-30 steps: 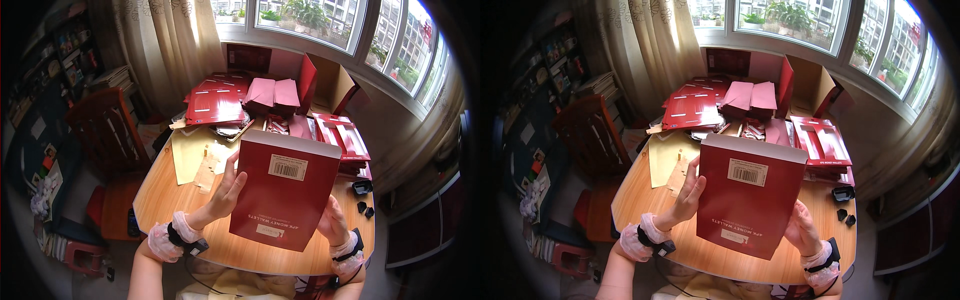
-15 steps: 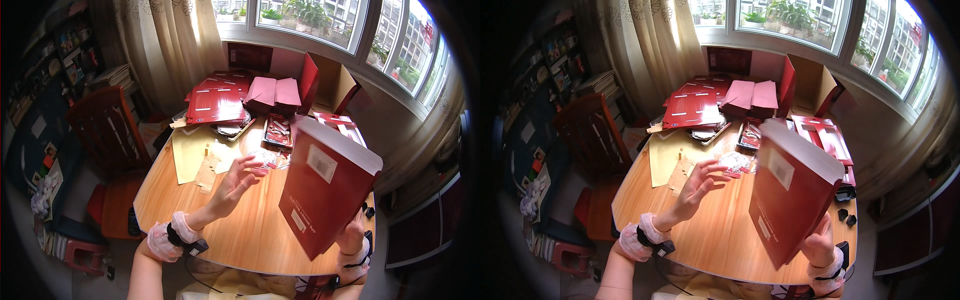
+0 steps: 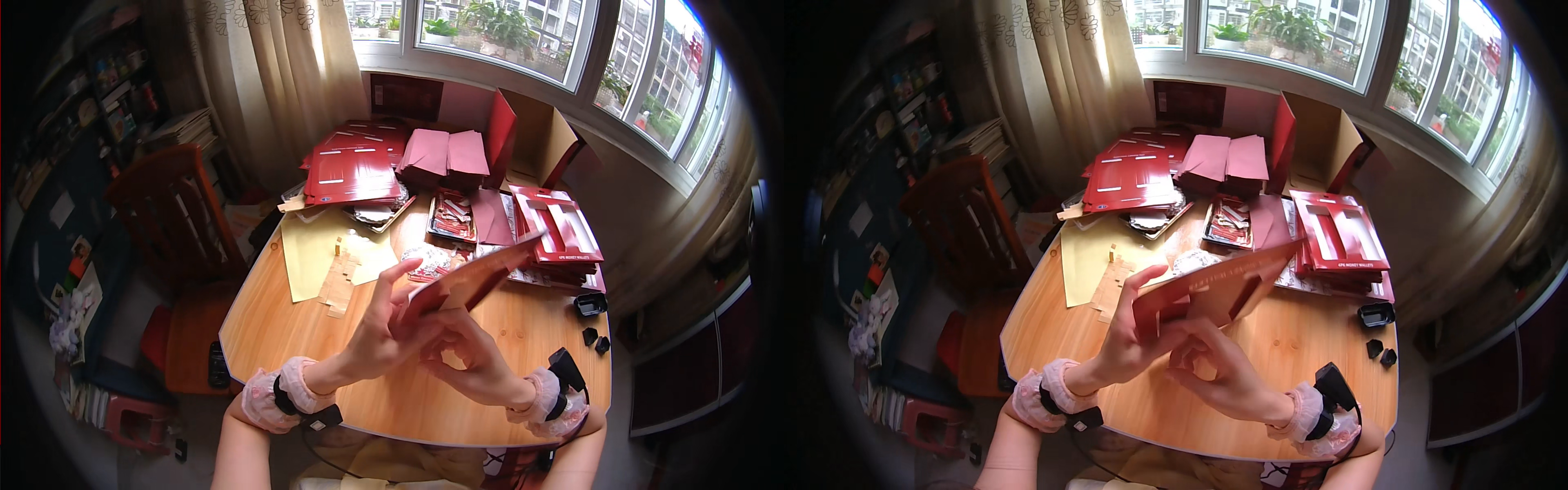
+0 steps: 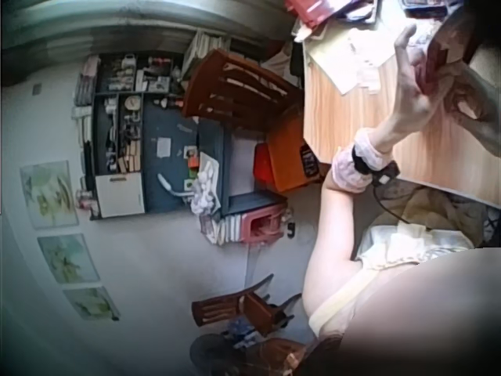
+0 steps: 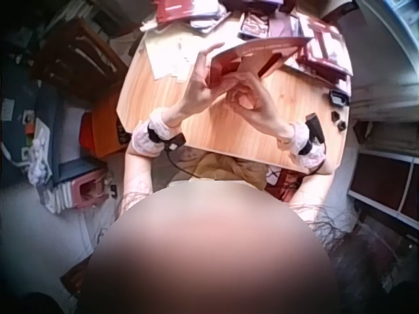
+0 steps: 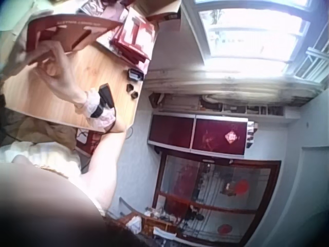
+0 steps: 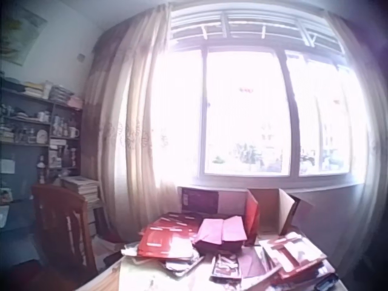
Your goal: Folding and assembling red cardboard packaging or wallets.
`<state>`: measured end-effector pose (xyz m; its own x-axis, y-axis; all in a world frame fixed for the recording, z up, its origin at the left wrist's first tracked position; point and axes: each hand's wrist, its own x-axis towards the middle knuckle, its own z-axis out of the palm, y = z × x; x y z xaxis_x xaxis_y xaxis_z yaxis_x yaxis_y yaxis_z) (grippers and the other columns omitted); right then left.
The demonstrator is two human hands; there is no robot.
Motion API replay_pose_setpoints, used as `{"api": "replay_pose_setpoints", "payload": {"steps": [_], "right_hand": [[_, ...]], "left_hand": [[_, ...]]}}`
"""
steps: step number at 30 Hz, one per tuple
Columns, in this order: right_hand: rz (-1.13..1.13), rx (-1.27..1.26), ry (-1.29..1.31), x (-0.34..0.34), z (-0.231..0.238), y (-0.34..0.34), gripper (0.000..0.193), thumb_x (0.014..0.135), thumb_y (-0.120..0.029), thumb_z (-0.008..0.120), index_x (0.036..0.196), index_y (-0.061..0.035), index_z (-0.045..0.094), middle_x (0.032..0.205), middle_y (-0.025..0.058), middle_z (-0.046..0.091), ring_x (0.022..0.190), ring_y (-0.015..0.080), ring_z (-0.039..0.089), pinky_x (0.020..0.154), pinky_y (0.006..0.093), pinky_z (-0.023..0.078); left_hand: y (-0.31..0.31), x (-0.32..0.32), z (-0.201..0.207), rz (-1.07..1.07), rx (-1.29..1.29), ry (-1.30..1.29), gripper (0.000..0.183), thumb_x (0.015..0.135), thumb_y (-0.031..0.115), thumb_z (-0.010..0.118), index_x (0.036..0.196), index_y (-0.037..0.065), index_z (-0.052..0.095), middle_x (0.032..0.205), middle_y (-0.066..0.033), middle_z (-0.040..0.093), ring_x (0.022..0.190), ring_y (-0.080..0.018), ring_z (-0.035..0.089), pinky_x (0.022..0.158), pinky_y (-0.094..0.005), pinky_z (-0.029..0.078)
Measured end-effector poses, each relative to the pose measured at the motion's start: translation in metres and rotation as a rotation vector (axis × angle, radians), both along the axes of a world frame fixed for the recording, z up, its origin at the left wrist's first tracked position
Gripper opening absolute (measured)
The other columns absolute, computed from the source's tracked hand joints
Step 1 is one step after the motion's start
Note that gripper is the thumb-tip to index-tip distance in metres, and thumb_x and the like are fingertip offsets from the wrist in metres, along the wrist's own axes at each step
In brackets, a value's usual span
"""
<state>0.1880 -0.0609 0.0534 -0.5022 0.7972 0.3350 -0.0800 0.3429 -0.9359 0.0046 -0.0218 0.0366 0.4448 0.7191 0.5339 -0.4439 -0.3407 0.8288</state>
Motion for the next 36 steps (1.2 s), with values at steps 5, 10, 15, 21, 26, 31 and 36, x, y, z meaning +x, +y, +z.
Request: {"api": "replay_pose_setpoints", "payload": {"steps": [5,10,15,21,26,31,36], "right_hand": [[-0.033,-0.037,0.026,0.016,0.007,0.000,0.055,0.090,0.012,0.061,0.139,-0.0005,0.041,0.123,0.0151,0.058,0.097,0.0156,0.065,0.082,0.0287,0.053],[-0.526,0.483,0.083,0.070,0.016,-0.002,0.007,0.092,0.007,0.060,0.094,0.0013,0.064,0.090,0.0127,0.064,0.076,0.0136,0.061,0.060,0.0228,0.048],[-0.669,0.147,-0.031,0.100,0.005,0.020,0.053,0.093,-0.011,0.065,0.138,-0.0045,0.037,0.110,0.0070,0.057,0.094,0.0137,0.057,0.081,0.0264,0.047],[-0.625,-0.072,0.082,0.086,-0.047,0.012,0.047,0.097,0.001,0.059,0.138,-0.0002,0.036,0.124,0.0147,0.062,0.113,0.0185,0.062,0.094,0.0304,0.051],[-0.675,0.015,0.014,0.083,-0.068,0.012,0.063,0.096,0.003,0.056,0.150,0.0000,0.025,0.142,0.0200,0.048,0.125,0.0225,0.054,0.100,0.0308,0.047],[-0.712,-0.071,0.059,0.083,-0.066,0.008,0.065,0.092,0.007,0.055,0.148,-0.0030,0.024,0.129,0.0177,0.057,0.115,0.0190,0.061,0.093,0.0297,0.052],[-0.750,-0.064,0.039,0.088,-0.063,0.005,0.053,0.090,0.008,0.054,0.137,-0.0033,0.031,0.123,0.0173,0.060,0.105,0.0175,0.065,0.083,0.0255,0.055]], "left_hand": [[0.010,-0.010,-0.004,0.258,-0.028,0.060,0.061,0.099,-0.007,0.053,0.148,0.006,0.021,0.126,-0.0178,0.062,0.112,-0.0186,0.062,0.098,-0.0332,0.050],[0.023,-0.016,-0.004,0.327,-0.204,0.001,0.051,0.103,0.003,0.049,0.147,0.008,0.024,0.124,-0.0139,0.064,0.111,-0.0115,0.060,0.094,-0.0271,0.048],[0.029,-0.002,-0.022,0.287,-0.306,-0.083,0.056,0.103,0.004,0.049,0.151,0.011,0.020,0.124,-0.0144,0.063,0.111,-0.0135,0.061,0.094,-0.0286,0.049],[0.025,0.012,-0.061,0.251,-0.283,0.159,0.064,0.103,0.003,0.046,0.157,0.014,0.014,0.144,-0.0120,0.048,0.126,-0.0156,0.051,0.106,-0.0326,0.042],[0.031,0.012,-0.064,0.034,-0.492,-0.067,0.053,0.108,0.015,0.040,0.156,0.016,0.018,0.142,-0.0095,0.051,0.123,-0.0160,0.054,0.105,-0.0323,0.045],[0.035,0.004,-0.072,0.044,-0.639,-0.056,0.039,0.110,0.026,0.038,0.148,0.015,0.037,0.136,-0.0043,0.057,0.121,-0.0128,0.057,0.102,-0.0318,0.047],[0.036,-0.003,-0.067,-0.177,-0.712,-0.130,0.036,0.110,0.026,0.039,0.144,0.016,0.039,0.137,-0.0025,0.056,0.123,-0.0119,0.055,0.104,-0.0314,0.045]]}}
